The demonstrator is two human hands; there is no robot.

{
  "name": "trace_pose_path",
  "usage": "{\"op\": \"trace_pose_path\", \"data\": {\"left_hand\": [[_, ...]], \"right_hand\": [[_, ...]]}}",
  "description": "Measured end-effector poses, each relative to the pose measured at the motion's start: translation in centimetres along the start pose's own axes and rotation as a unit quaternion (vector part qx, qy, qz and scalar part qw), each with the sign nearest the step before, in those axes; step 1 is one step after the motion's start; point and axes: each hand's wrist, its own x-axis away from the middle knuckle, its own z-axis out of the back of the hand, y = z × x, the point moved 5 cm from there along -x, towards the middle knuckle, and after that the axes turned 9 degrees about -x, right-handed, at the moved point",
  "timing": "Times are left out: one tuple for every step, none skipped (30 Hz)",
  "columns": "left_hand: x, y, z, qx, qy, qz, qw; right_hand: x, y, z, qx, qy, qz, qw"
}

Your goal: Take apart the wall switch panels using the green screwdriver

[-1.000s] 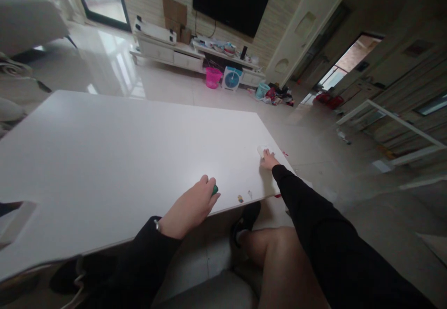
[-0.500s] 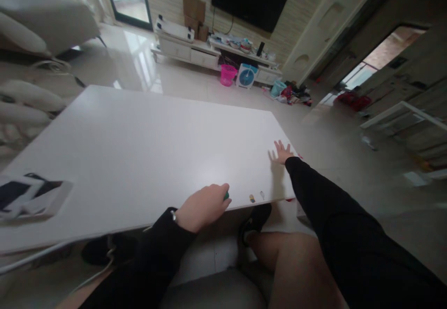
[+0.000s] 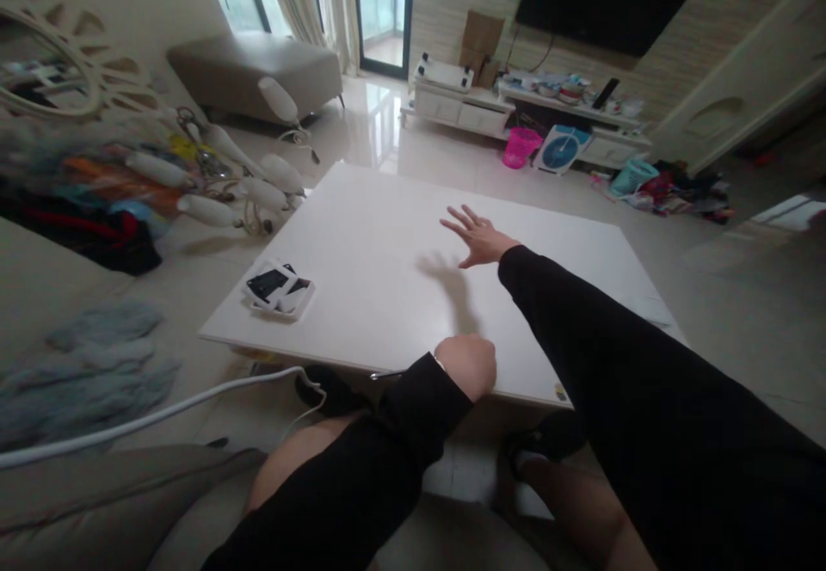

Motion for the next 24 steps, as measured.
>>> {"op": "trace_pose_path", "data": {"left_hand": [[0.3, -0.7, 0.3, 0.006, 0.000, 0.007, 1.000], [0.7, -1.6, 0.7, 0.013, 0.001, 0.019, 1.000], [1.1, -2.6, 1.1, 0.021, 0.001, 0.039, 0.999], [1.6, -3.8, 1.6, 0.029, 0.004, 0.059, 0.998], [2.2, -5.2, 2.2, 0.034, 0.011, 0.091, 0.995], [2.9, -6.5, 2.9, 0.037, 0.034, 0.128, 0.990], [3.6, -7.8, 3.6, 0.036, 0.056, 0.161, 0.985], [4.4, -8.9, 4.1, 0.037, 0.065, 0.196, 0.978], [5.0, -9.6, 4.4, 0.044, 0.063, 0.216, 0.973], [5.6, -10.1, 4.7, 0.058, 0.060, 0.226, 0.971], [6.0, -10.2, 5.0, 0.072, 0.059, 0.228, 0.969], [6.4, -10.3, 5.2, 0.083, 0.056, 0.241, 0.965], [6.7, -10.2, 5.3, 0.095, 0.042, 0.251, 0.962], [6.8, -10.0, 5.4, 0.107, 0.032, 0.256, 0.960], [6.9, -9.7, 5.6, 0.117, 0.035, 0.251, 0.960], [6.9, -9.4, 5.8, 0.123, 0.045, 0.248, 0.960], [6.8, -9.1, 6.0, 0.128, 0.056, 0.239, 0.961], [6.6, -8.7, 6.0, 0.131, 0.067, 0.231, 0.962], [6.4, -8.4, 6.0, 0.133, 0.077, 0.220, 0.963], [6.1, -8.1, 5.9, 0.134, 0.084, 0.210, 0.965], [5.8, -7.7, 5.7, 0.133, 0.092, 0.199, 0.967], [5.4, -7.4, 5.5, 0.131, 0.103, 0.187, 0.968], [5.1, -7.1, 5.4, 0.127, 0.117, 0.178, 0.969], [4.8, -6.9, 5.2, 0.120, 0.134, 0.169, 0.969]], "right_hand": [[-2.6, -3.0, -0.5, -0.018, 0.004, 0.046, 0.999], [-4.9, -5.9, -1.2, -0.039, 0.010, 0.087, 0.995], [-6.9, -8.7, -2.1, -0.065, 0.014, 0.124, 0.990], [-8.6, -11.4, -3.1, -0.096, 0.021, 0.158, 0.983], [-9.9, -13.9, -4.2, -0.132, 0.033, 0.186, 0.973], [-10.9, -16.2, -5.4, -0.172, 0.048, 0.208, 0.962], [-11.6, -18.1, -6.7, -0.211, 0.062, 0.222, 0.950], [-12.2, -19.8, -8.1, -0.245, 0.069, 0.228, 0.940], [-12.6, -21.2, -9.5, -0.278, 0.075, 0.227, 0.930], [-12.9, -22.4, -10.8, -0.309, 0.083, 0.220, 0.921], [-13.1, -23.4, -11.9, -0.336, 0.095, 0.213, 0.912], [-13.2, -24.3, -12.8, -0.359, 0.107, 0.205, 0.904], [-13.3, -25.2, -13.5, -0.378, 0.118, 0.194, 0.898], [-13.5, -26.0, -14.1, -0.391, 0.127, 0.182, 0.893], [-13.6, -26.8, -14.5, -0.397, 0.132, 0.170, 0.892], [-13.7, -27.5, -14.8, -0.400, 0.134, 0.156, 0.893], [-13.8, -28.2, -15.1, -0.398, 0.134, 0.142, 0.896], [-13.9, -28.8, -15.3, -0.396, 0.131, 0.130, 0.900], [-14.0, -29.3, -15.4, -0.394, 0.130, 0.118, 0.902], [-14.0, -29.7, -15.6, -0.394, 0.132, 0.107, 0.903], [-14.0, -29.9, -15.7, -0.396, 0.134, 0.099, 0.903], [-14.0, -30.0, -15.7, -0.399, 0.140, 0.093, 0.901], [-13.9, -30.0, -15.8, -0.404, 0.147, 0.089, 0.899], [-13.7, -29.9, -15.8, -0.408, 0.154, 0.088, 0.895]]}}
